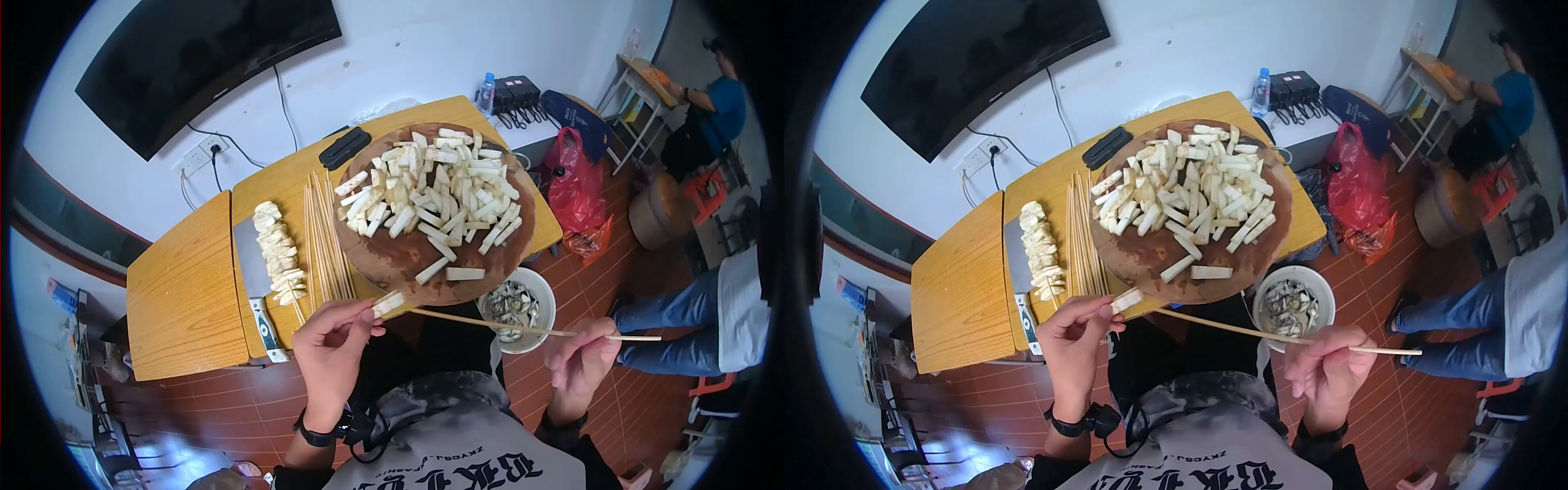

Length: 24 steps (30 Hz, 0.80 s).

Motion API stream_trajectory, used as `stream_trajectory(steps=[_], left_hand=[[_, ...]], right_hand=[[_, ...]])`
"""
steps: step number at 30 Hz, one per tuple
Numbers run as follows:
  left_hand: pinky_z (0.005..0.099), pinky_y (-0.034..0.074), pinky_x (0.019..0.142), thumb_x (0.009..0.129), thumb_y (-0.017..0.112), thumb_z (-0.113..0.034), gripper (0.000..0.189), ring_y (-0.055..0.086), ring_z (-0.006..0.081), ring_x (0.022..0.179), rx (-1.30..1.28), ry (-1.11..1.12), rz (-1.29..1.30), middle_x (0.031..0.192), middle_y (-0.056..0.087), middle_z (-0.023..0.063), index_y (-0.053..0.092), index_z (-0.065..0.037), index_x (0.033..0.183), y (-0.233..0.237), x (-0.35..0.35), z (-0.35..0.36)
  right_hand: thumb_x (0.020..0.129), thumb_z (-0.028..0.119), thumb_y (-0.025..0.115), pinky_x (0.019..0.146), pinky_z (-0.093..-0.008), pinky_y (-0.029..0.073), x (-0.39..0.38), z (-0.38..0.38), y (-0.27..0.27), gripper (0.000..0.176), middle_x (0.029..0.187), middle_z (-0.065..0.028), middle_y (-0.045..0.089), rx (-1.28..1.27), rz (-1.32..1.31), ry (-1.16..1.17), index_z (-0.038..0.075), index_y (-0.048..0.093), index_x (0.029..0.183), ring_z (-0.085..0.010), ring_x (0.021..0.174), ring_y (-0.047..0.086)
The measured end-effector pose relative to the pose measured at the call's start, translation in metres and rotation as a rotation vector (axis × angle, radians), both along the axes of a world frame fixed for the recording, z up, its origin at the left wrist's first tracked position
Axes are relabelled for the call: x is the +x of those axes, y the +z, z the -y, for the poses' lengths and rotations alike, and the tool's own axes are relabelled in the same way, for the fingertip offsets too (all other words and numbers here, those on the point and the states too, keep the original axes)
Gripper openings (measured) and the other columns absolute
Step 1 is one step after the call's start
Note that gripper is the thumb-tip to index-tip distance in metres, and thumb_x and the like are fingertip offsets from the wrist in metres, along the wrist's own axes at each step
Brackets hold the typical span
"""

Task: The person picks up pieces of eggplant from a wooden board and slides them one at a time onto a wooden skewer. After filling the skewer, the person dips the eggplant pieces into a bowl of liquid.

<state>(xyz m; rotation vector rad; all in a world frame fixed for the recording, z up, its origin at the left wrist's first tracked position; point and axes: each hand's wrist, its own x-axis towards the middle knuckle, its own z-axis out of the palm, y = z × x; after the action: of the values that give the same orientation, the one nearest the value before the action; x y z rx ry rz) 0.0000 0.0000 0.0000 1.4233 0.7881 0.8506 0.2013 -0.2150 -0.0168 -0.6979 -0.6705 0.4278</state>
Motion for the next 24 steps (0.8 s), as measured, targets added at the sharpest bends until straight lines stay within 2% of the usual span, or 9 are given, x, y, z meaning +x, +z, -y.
stream_trajectory(steps=[5,8,11,14,20,23,24], left_hand=[[0.0295,0.062,0.075,0.094,0.063,0.008,0.015,0.069,0.0168,0.080,0.057,0.023,0.008,0.101,0.067,0.0143,0.072,0.008,0.105,-0.005,0.003,0.006],[0.0291,0.062,0.076,0.093,0.064,0.008,0.014,0.069,0.0159,0.079,0.092,0.027,-0.004,0.103,0.067,0.0148,0.072,0.008,0.105,-0.004,0.002,0.005],[0.0274,0.062,0.079,0.093,0.066,0.006,0.015,0.073,0.0198,0.088,0.127,-0.003,-0.022,0.109,0.065,0.0162,0.070,0.011,0.107,-0.005,0.000,0.004],[0.0259,0.060,0.079,0.093,0.067,0.006,0.016,0.074,0.0207,0.088,0.123,-0.006,-0.034,0.110,0.065,0.0159,0.070,0.011,0.107,-0.006,0.000,0.006],[0.0253,0.059,0.080,0.092,0.067,0.007,0.016,0.074,0.0208,0.088,0.150,0.007,-0.028,0.111,0.065,0.0156,0.070,0.011,0.107,-0.006,0.002,0.008],[0.0251,0.058,0.081,0.091,0.067,0.008,0.016,0.074,0.0203,0.089,0.194,0.030,-0.055,0.111,0.066,0.0149,0.071,0.011,0.107,-0.011,0.000,0.005],[0.0250,0.058,0.081,0.091,0.067,0.008,0.016,0.074,0.0202,0.090,0.194,0.030,-0.058,0.111,0.066,0.0147,0.071,0.011,0.107,-0.011,0.001,0.005]], right_hand=[[0.104,0.025,0.058,0.044,-0.0299,0.048,-0.004,-0.001,0.004,0.032,0.068,-0.0229,0.066,-0.007,0.011,0.031,-0.007,0.059,0.097,-0.0189,0.044,0.058],[0.108,0.027,0.047,0.035,-0.0247,0.037,-0.004,-0.009,0.005,0.030,0.061,-0.0131,0.058,-0.049,0.180,-0.010,0.000,0.052,0.097,-0.0127,0.035,0.048],[0.108,0.027,0.050,0.035,-0.0252,0.038,-0.005,-0.008,0.003,0.030,0.060,-0.0132,0.058,-0.063,0.160,-0.013,0.000,0.053,0.096,-0.0139,0.035,0.049],[0.103,0.024,0.060,0.042,-0.0301,0.046,-0.006,-0.004,0.002,0.032,0.069,-0.0229,0.066,-0.009,0.029,0.037,-0.008,0.062,0.099,-0.0201,0.045,0.059],[0.102,0.024,0.061,0.043,-0.0308,0.046,-0.006,-0.003,0.003,0.033,0.070,-0.0232,0.067,-0.030,0.053,0.067,-0.008,0.065,0.100,-0.0203,0.046,0.060],[0.106,0.025,0.055,0.037,-0.0261,0.041,-0.005,-0.005,0.006,0.028,0.060,-0.0148,0.060,-0.076,0.143,0.005,-0.001,0.055,0.094,-0.0149,0.036,0.051],[0.106,0.025,0.054,0.036,-0.0262,0.041,-0.005,-0.005,0.006,0.028,0.060,-0.0148,0.060,-0.065,0.133,0.010,-0.001,0.055,0.095,-0.0149,0.036,0.051]])
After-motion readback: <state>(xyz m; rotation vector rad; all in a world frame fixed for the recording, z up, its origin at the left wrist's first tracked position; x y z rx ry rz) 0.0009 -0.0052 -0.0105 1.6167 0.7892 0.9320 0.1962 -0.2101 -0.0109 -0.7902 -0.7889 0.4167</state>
